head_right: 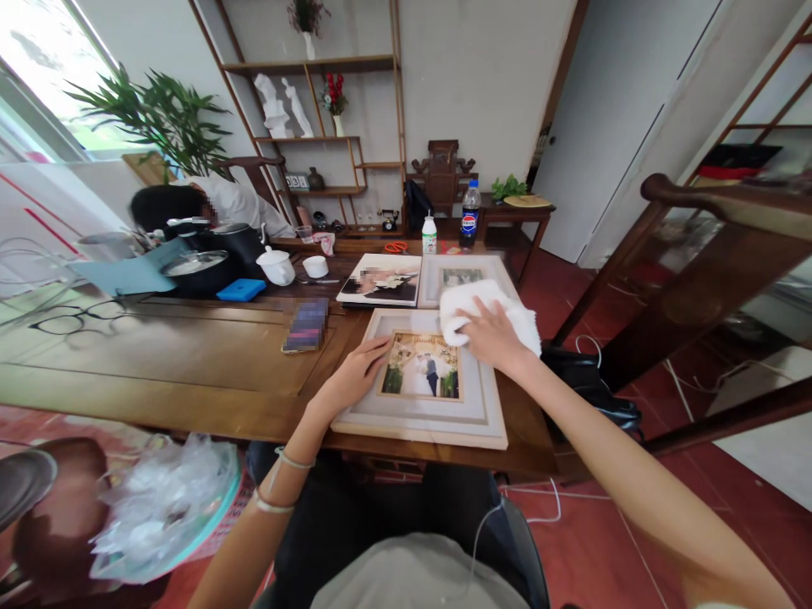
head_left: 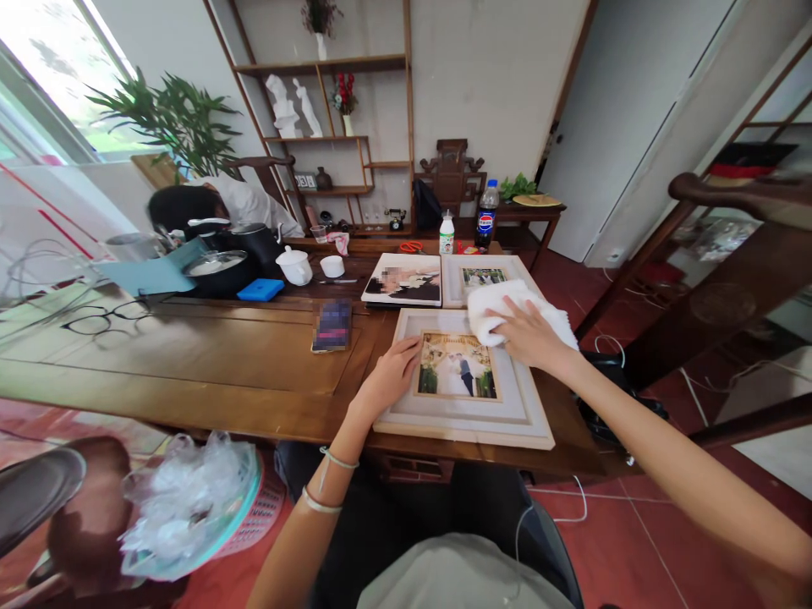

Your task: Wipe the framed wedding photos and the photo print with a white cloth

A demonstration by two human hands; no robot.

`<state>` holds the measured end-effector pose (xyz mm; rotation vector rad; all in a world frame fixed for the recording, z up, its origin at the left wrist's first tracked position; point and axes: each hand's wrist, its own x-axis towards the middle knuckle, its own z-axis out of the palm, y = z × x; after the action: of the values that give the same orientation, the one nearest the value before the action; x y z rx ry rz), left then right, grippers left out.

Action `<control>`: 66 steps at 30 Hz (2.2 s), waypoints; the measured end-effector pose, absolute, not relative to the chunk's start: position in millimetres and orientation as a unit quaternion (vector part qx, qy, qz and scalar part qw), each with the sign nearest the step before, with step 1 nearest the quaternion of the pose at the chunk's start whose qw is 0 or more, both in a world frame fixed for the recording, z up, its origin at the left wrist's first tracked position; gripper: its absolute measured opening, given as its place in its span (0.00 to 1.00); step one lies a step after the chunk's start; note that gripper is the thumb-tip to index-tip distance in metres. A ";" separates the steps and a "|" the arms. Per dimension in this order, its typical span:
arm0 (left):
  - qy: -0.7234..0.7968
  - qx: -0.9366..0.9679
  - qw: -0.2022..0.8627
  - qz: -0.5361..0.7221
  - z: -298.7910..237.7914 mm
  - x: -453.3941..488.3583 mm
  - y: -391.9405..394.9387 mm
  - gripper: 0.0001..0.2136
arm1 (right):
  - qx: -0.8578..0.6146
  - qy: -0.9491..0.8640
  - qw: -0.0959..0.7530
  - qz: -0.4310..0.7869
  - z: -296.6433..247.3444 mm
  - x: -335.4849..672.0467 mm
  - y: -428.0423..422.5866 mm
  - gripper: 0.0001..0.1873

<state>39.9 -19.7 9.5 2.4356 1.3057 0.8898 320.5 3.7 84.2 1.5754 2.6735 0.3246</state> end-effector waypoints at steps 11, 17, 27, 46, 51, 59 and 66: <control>0.461 0.827 0.126 0.295 8.5 40.1 -18.4 0.19 | 0.437 0.899 0.000 -0.011 95.8 265.7 -117.7 0.21; 0.452 0.832 0.127 0.296 9.5 39.7 -19.2 0.18 | 0.427 0.901 -0.058 -0.043 81.7 265.8 -120.1 0.30; 0.445 0.834 0.124 0.301 10.6 39.1 -19.5 0.18 | 0.533 0.837 -0.067 0.101 67.2 278.9 10.4 0.28; 0.447 0.835 0.121 0.298 8.5 39.3 -18.0 0.18 | 0.515 0.857 -0.017 0.014 86.5 281.9 -73.5 0.29; 0.455 0.832 0.123 0.292 12.8 39.9 -21.4 0.18 | 0.543 0.829 -0.059 0.118 66.8 273.5 0.3 0.26; 0.455 0.831 0.123 0.294 9.2 39.6 -18.8 0.18 | 0.420 0.907 -0.002 0.014 83.8 268.7 -34.0 0.25; 0.450 0.832 0.113 0.304 5.2 39.2 -16.0 0.18 | 0.331 0.936 -0.001 -0.121 106.5 270.4 -130.7 0.27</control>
<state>39.2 -16.0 5.2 2.4406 1.3207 0.8903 270.4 -130.7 106.5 1.0417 2.9408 -0.3805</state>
